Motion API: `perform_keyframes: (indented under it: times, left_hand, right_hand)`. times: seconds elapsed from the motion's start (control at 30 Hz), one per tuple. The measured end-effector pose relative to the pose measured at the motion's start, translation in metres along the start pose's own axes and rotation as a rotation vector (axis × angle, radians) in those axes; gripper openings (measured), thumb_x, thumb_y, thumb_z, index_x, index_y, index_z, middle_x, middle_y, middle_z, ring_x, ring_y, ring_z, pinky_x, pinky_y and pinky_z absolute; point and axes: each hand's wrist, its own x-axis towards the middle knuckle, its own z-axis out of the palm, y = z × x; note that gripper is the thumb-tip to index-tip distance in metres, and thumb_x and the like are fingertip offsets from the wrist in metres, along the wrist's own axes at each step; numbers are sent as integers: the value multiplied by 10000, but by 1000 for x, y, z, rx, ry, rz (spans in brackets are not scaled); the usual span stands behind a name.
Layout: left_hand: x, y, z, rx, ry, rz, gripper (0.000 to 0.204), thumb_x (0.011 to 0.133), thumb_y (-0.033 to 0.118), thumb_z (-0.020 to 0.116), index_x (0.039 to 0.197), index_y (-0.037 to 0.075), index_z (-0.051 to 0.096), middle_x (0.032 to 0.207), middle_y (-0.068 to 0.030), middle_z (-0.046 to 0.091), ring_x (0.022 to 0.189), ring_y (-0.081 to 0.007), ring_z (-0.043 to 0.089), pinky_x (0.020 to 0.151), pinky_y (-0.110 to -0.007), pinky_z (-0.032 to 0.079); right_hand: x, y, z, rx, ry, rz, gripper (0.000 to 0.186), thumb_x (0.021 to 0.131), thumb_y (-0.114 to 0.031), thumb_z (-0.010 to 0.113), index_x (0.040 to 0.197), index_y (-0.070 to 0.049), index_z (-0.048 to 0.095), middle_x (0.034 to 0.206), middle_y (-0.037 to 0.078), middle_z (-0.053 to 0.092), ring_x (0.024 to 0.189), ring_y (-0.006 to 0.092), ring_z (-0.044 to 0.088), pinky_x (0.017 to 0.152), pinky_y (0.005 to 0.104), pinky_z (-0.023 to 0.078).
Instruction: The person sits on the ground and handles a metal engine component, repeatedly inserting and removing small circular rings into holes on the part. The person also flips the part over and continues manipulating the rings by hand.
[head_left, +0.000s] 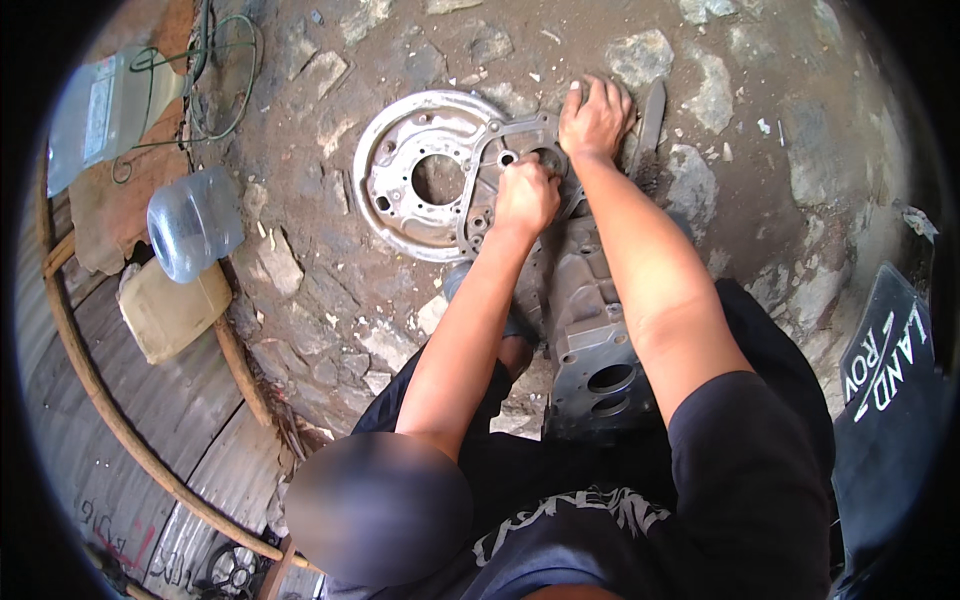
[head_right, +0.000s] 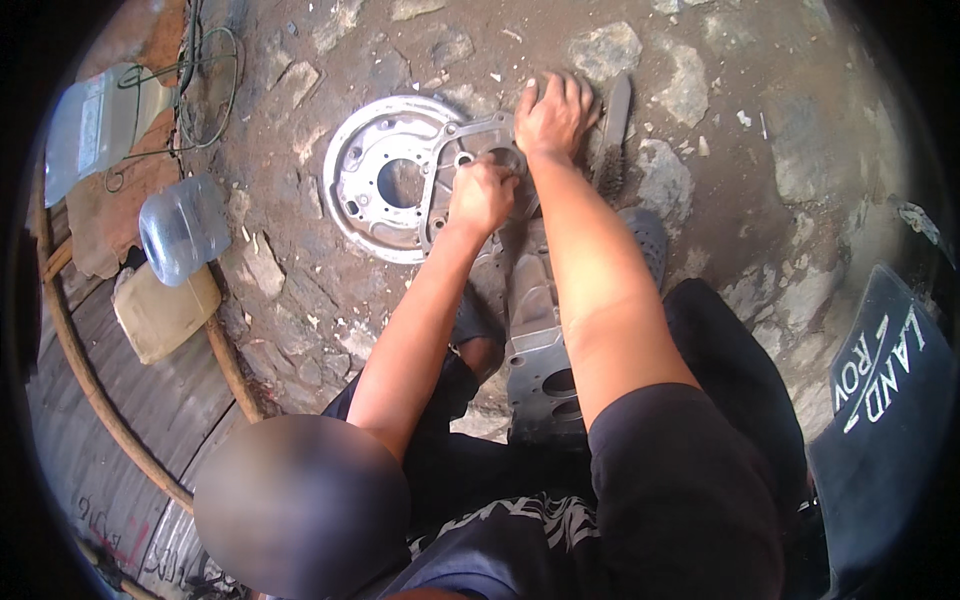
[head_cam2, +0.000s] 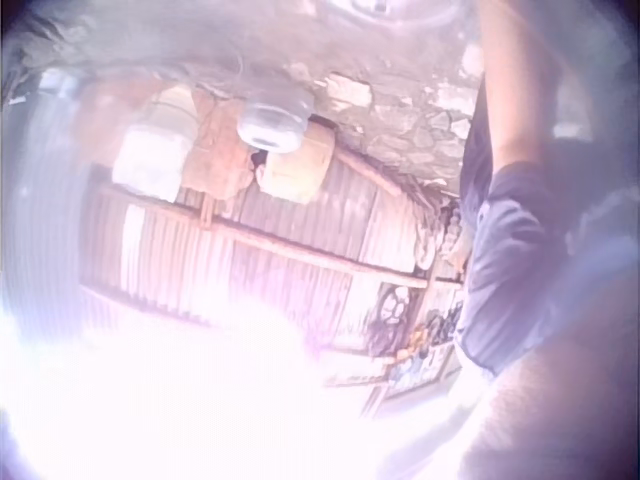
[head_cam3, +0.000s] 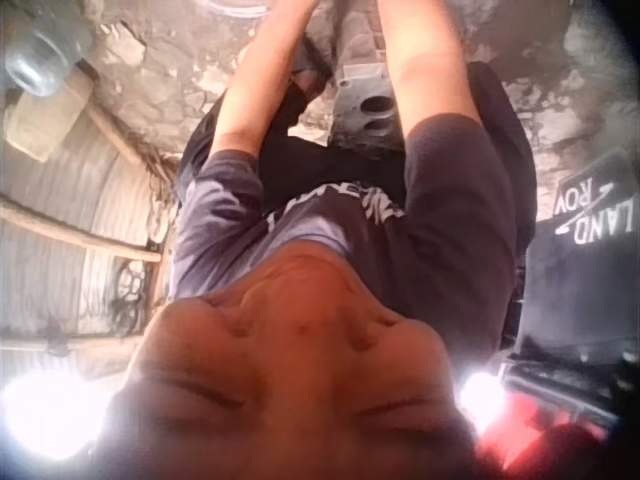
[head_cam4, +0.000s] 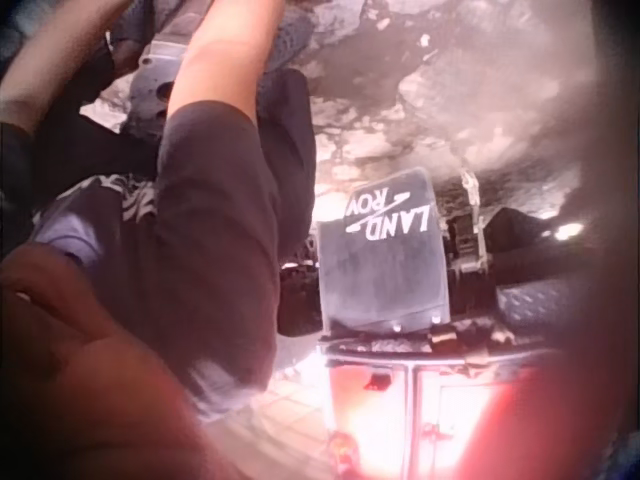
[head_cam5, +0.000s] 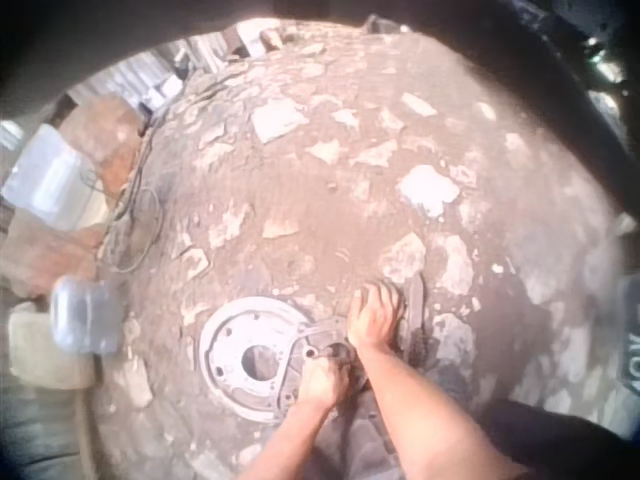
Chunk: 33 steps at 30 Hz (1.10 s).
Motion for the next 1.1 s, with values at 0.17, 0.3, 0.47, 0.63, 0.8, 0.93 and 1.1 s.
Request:
perform_keyframes:
  times: [0.17, 0.3, 0.47, 0.63, 0.8, 0.93, 1.1]
  left_hand:
    - [-1, 4, 12, -107, 185, -36, 147, 844, 159, 790, 938, 54, 835, 869, -183, 717, 826, -382, 720, 800, -459, 577]
    - [-3, 13, 23, -159, 329, -186, 180, 845, 162, 812, 984, 51, 840, 849, -199, 719, 790, -391, 719, 789, -459, 574]
    - [-11, 15, 23, -148, 293, -140, 153, 864, 146, 786, 971, 47, 833, 856, -216, 692, 810, -411, 717, 776, -478, 573]
    - [-3, 14, 6, -103, 92, -113, 122, 858, 103, 742, 892, 14, 818, 939, -232, 719, 874, -428, 728, 859, -498, 583]
    - [5, 22, 20, -177, 277, -291, 152, 847, 133, 767, 901, 3, 822, 964, -256, 728, 894, -430, 727, 884, -474, 576]
    - [10, 29, 21, -128, 319, -328, 183, 850, 168, 798, 950, 21, 836, 917, -257, 723, 859, -430, 730, 868, -472, 575]
    - [3, 22, 27, -86, 335, -172, 129, 859, 109, 753, 907, 9, 818, 889, -249, 705, 808, -432, 723, 792, -493, 589]
  right_hand:
    - [-4, -8, -7, -18, -68, 38, 329, 996, -367, 607, 1188, -126, 724, 1328, 100, 682, 1361, 337, 517, 1209, 590, 287]
    - [-1, -10, -5, -7, -110, 67, 378, 1014, -411, 579, 1236, -132, 707, 1349, 103, 667, 1386, 335, 497, 1236, 610, 258]
    - [-1, -9, -11, 57, -76, 88, 448, 1036, -464, 560, 1373, -179, 638, 1424, 124, 610, 1370, 355, 503, 1194, 600, 302]
    - [-1, -13, -13, 42, -51, 66, 439, 1064, -463, 512, 1384, -188, 634, 1412, 139, 615, 1343, 385, 519, 1151, 591, 343]
    - [-2, -11, -12, -7, -72, 66, 423, 1070, -462, 501, 1355, -190, 654, 1371, 135, 630, 1319, 386, 526, 1145, 595, 342]
    - [-1, -11, -10, 2, -107, 73, 424, 1060, -479, 506, 1314, -184, 674, 1334, 120, 638, 1314, 372, 519, 1160, 614, 310]
    - [2, -5, -1, -40, -72, 59, 404, 1069, -476, 489, 1252, -182, 698, 1330, 105, 647, 1323, 358, 512, 1168, 611, 287]
